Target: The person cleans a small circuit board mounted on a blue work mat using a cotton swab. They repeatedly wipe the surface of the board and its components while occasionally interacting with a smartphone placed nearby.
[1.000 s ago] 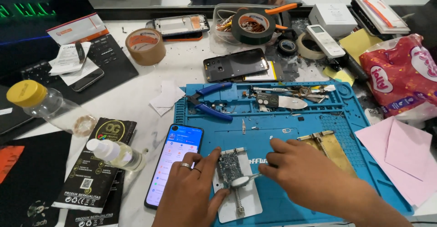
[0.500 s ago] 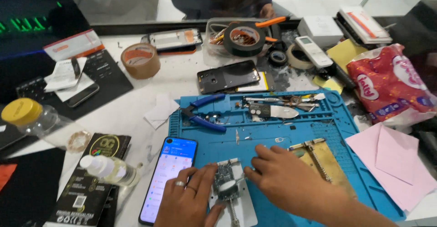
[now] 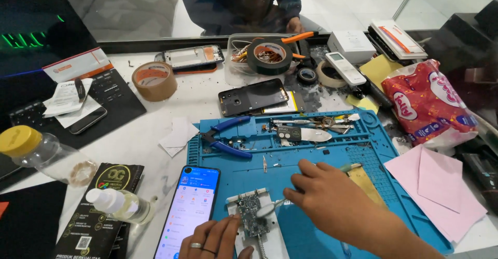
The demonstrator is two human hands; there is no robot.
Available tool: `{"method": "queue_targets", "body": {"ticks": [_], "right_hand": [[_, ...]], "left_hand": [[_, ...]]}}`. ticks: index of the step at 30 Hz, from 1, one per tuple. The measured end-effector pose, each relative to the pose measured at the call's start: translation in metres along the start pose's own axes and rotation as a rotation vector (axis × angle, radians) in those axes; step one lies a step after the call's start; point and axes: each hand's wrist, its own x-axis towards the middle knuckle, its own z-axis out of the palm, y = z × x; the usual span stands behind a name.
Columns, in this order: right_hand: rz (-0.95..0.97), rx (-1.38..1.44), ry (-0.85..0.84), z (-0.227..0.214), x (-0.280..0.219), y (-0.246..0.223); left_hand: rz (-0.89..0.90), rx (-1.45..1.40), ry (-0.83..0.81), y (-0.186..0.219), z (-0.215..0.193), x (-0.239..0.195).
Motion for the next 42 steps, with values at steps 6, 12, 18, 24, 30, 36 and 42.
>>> {"method": "queue_targets", "body": {"ticks": [6, 12, 18, 24, 30, 36, 42], "right_hand": [[-0.170, 0.098, 0.065, 0.011, 0.014, -0.022], [0.022, -0.047, 0.030, 0.003, 0.004, 0.005], [-0.082, -0.002, 0.102, 0.005, 0.011, -0.010], [-0.137, 0.004, 0.087, 0.007, 0.017, -0.011], [0.061, -0.116, 0.053, 0.009, 0.009, 0.005], [-0.179, 0.098, -0.001, 0.006, 0.011, -0.017], [0.067, -0.153, 0.048, 0.006, 0.011, 0.009]], "left_hand": [[-0.353, -0.210, 0.083, 0.025, 0.023, -0.010], [-0.413, -0.196, 0.012, 0.027, 0.028, -0.012], [-0.283, -0.191, 0.132, 0.027, 0.047, -0.021], [-0.094, -0.141, 0.216, 0.032, -0.002, 0.004], [-0.090, -0.225, 0.071, 0.029, -0.013, -0.013], [-0.289, 0.007, 0.228, -0.014, -0.038, -0.033], [-0.239, -0.114, 0.338, -0.030, -0.092, -0.005]]}}
